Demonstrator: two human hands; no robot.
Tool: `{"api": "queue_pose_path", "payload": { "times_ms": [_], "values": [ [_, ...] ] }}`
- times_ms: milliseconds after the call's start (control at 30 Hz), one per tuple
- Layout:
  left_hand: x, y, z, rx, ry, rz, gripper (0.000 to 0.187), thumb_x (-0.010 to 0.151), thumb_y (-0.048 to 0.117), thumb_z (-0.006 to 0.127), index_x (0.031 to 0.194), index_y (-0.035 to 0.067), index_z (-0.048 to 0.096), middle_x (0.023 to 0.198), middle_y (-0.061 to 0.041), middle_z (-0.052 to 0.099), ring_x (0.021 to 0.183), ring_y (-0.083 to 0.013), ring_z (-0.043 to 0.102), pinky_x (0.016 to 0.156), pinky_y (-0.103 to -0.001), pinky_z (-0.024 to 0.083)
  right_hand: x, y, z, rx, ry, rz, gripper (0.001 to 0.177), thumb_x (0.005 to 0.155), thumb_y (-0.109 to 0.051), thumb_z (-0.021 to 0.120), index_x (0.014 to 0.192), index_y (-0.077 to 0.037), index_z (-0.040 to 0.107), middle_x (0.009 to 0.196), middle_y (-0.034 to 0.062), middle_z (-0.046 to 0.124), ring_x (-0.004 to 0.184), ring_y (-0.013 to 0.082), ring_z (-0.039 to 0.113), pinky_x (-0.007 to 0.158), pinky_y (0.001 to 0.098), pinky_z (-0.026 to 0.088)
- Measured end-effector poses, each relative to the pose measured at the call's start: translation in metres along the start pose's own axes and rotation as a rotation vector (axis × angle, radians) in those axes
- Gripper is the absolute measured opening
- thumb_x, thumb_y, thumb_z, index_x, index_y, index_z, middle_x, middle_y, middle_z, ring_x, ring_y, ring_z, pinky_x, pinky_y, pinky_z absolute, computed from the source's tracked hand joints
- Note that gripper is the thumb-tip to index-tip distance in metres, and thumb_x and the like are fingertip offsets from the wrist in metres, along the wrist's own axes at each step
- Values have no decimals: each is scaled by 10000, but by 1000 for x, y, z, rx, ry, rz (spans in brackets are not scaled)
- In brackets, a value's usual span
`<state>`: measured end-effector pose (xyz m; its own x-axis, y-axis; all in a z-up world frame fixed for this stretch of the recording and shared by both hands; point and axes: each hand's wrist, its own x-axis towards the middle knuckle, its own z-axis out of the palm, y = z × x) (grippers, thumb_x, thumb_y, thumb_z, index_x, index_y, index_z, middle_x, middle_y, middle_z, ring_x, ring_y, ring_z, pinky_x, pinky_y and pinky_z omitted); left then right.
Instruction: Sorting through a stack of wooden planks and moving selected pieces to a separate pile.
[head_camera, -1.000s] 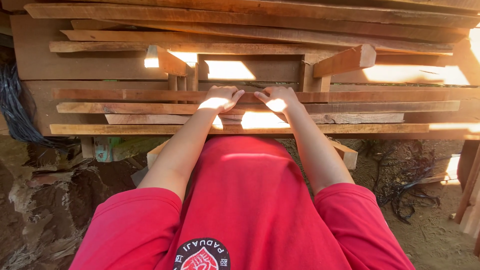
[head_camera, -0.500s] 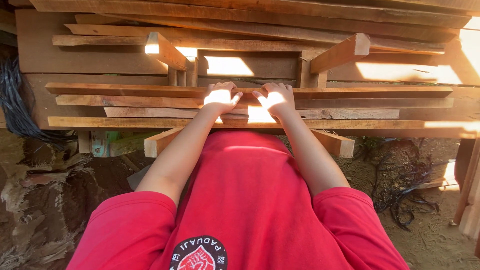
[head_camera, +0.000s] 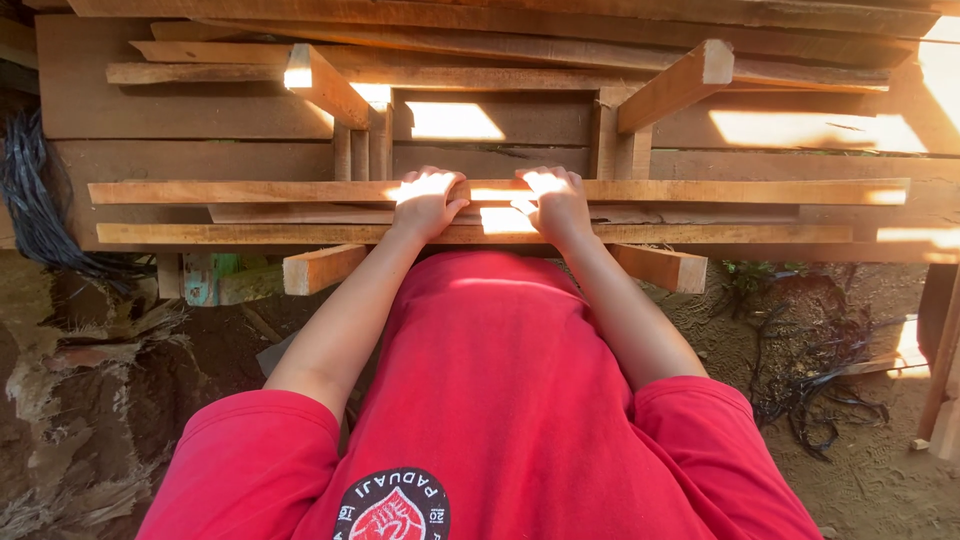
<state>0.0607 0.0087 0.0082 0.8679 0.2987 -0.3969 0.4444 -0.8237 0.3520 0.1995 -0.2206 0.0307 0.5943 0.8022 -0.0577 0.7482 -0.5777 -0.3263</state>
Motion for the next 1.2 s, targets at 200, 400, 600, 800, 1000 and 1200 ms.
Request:
{"api": "queue_pose_path", "payload": {
  "times_ms": [200,400,600,800,1000,1200],
  "values": [
    [-46,12,-12,-43,161,255,382,973,416,697,1277,184,686,1067,-101,742,1004,-297,700,876,-444,565,-33,-4,0,48,154,-145,389,886,-526,753,920,-139,753,753,105,672,779,334,673,826,462,489],
    [-60,-12,30,23,194,358,386,947,481,690,1201,192,666,1126,-26,667,1072,-268,658,876,-404,514,-58,5,27,102,10,-138,409,853,-461,762,1178,-225,684,1007,23,623,915,316,608,792,436,484],
    [-53,-24,50,67,177,331,463,887,497,741,1250,225,648,1168,3,647,1104,-252,657,899,-406,506,-58,8,39,119,-91,-47,465,823,-431,790,1219,-229,654,1048,24,629,985,315,626,848,443,483],
    [-53,-33,58,156,250,421,483,860,442,755,1285,240,646,1231,-11,654,1095,-243,676,934,-407,528,-63,16,50,67,-93,-97,452,793,-387,803,1181,-222,640,1046,29,592,953,339,623,823,464,483],
    [-47,-35,74,179,281,384,535,821,511,760,1289,286,632,1258,21,640,1072,-220,681,950,-411,500,-60,16,45,60,-79,-115,461,794,-395,811,1199,-240,650,1041,47,587,962,348,625,840,469,496],
    [-49,-29,49,44,214,359,451,834,487,764,1216,268,668,1190,36,660,1022,-228,701,914,-405,500,-45,5,17,96,-195,-33,456,790,-381,805,1202,-225,688,1046,70,668,986,367,662,865,479,506]
  ]
}}
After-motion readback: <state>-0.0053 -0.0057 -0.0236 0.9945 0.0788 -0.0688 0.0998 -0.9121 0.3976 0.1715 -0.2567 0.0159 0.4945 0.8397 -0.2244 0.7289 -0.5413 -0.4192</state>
